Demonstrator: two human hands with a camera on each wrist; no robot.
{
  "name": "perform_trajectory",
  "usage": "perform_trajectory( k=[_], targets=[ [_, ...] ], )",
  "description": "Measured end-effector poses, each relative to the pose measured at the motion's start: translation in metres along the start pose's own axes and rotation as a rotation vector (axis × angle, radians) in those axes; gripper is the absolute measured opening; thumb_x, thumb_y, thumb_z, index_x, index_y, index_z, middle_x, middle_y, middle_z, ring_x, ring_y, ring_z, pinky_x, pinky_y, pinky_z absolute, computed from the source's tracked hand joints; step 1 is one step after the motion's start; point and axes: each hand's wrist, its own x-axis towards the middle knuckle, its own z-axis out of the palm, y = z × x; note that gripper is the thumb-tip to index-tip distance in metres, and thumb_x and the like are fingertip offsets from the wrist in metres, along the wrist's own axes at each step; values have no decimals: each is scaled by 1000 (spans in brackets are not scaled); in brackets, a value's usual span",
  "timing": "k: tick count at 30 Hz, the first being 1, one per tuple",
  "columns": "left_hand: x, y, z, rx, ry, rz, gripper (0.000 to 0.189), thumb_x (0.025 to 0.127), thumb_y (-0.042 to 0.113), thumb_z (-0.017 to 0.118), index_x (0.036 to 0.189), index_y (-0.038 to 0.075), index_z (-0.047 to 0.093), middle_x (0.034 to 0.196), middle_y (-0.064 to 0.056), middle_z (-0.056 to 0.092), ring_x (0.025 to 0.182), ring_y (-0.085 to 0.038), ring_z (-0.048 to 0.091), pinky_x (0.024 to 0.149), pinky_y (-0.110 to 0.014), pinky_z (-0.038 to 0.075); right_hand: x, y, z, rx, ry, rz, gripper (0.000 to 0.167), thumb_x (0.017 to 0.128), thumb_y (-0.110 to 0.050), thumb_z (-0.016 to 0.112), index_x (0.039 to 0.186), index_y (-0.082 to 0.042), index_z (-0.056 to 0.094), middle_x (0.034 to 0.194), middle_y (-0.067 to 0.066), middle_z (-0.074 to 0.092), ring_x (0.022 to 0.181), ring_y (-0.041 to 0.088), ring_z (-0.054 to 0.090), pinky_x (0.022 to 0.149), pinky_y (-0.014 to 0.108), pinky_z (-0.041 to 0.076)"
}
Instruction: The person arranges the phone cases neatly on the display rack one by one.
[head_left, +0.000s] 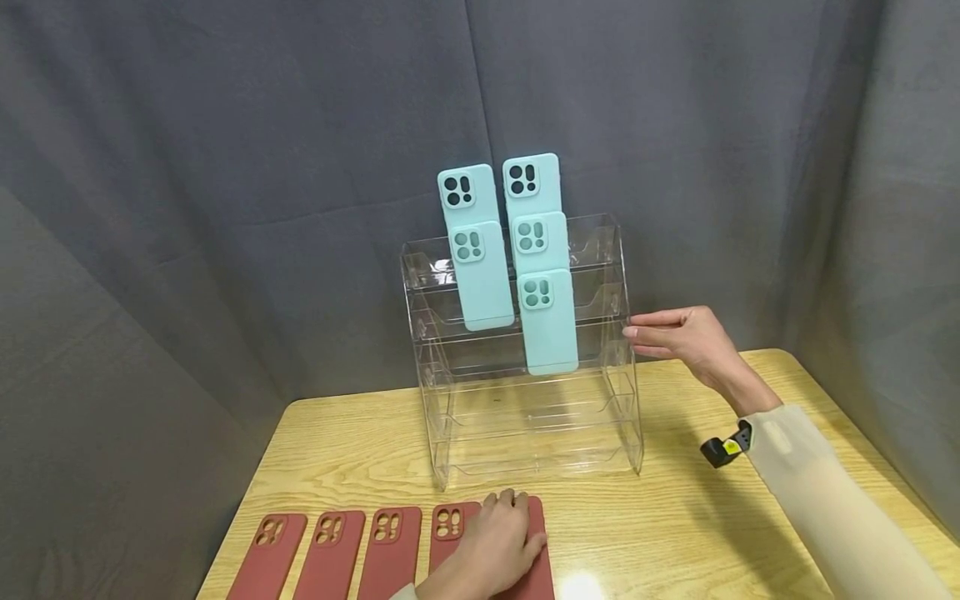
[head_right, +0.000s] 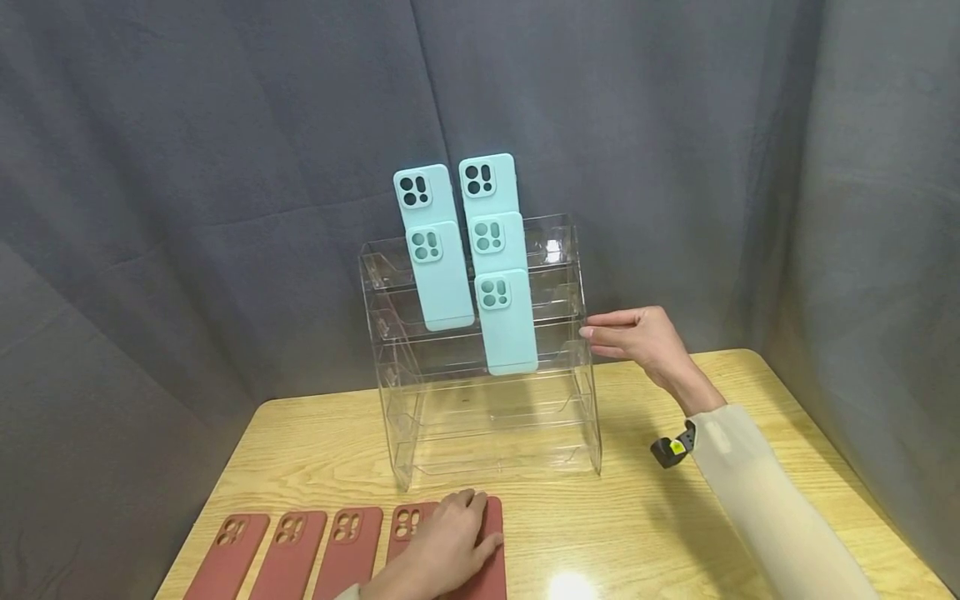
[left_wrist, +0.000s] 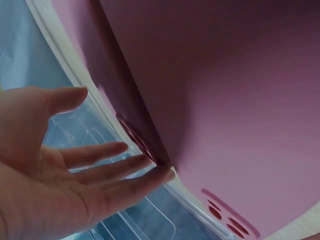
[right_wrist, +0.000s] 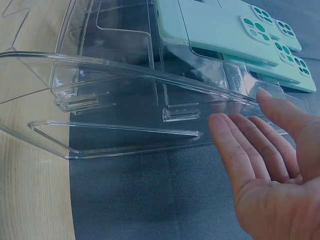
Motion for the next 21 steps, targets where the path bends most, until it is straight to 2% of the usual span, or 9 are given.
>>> perform_trajectory(
  k=[3,8,16,21],
  targets=[
    [1,4,1,82,-14,3,58,101,50,67,131,0,68,122,-19,73,113,-38,72,89,-44,67,0,-1,0,-13,3,-2,61,96,-29,80,140,9,62,106,-16,77,96,11,80,91,30,66],
    [2,9,5,144,-43,-30,66,100,56,65,134,0,65,125,-20,71,115,-44,70,80,-45,68,-1,-2,0,-45,8,2,60,95,-31,80,139,7,63,111,-11,78,97,13,80,91,29,66],
    [2,12,7,173,-50,-68,72,99,59,66,139,-1,63,132,-20,70,120,-45,70,86,-51,67,0,-2,1,-79,9,6,61,95,-34,80,140,5,64,124,4,78,103,17,80,89,26,66],
    [3,14,7,198,-69,-90,74,98,61,64,142,1,62,135,-18,69,122,-42,69,85,-49,68,0,-2,0,-76,8,8,62,95,-34,80,140,5,63,124,4,78,103,17,80,92,29,66]
  ],
)
